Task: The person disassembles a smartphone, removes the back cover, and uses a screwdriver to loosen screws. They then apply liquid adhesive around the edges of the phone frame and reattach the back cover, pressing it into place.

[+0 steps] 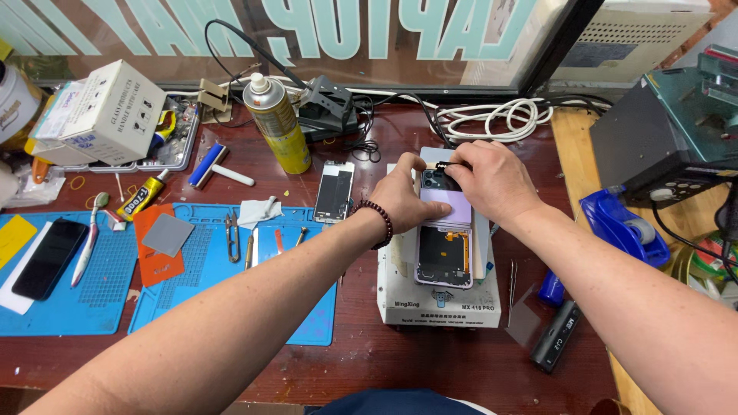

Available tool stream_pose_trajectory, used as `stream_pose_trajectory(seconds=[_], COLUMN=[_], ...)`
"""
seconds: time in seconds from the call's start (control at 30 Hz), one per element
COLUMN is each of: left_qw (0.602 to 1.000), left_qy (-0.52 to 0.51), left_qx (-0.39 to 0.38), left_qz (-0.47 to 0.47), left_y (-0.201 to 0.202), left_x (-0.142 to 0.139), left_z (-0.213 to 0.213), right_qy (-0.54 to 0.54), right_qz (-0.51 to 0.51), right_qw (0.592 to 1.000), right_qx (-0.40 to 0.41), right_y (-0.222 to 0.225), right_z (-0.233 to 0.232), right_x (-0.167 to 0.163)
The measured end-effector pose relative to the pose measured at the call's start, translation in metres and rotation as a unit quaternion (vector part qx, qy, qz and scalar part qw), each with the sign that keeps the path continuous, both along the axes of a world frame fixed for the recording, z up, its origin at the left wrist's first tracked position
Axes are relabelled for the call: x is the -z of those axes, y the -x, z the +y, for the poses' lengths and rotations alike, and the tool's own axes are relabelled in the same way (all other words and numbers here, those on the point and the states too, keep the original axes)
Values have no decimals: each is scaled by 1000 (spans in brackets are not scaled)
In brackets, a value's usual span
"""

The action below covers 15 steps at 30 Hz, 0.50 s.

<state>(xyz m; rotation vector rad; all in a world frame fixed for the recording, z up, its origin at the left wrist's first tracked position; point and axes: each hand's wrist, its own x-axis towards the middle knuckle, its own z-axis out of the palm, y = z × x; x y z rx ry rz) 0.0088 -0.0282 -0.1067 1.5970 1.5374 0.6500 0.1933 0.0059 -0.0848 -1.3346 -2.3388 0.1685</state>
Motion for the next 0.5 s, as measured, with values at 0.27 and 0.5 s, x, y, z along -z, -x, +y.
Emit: stream_pose_trajectory(seconds=[0.27,0.5], left_qw=[999,1000], left_qy=[-10,10], left_qx=[29,-12], left_qz=[-12,7], left_y=[6,-1], left_x=[4,3], left_z=[1,-2], right_qy=[11,12], right_qz=[14,24], right_qw=[1000,1000], right_qx=[19,1], right_y=[7,11], right_z=[-9,-4], right_x=[-1,0])
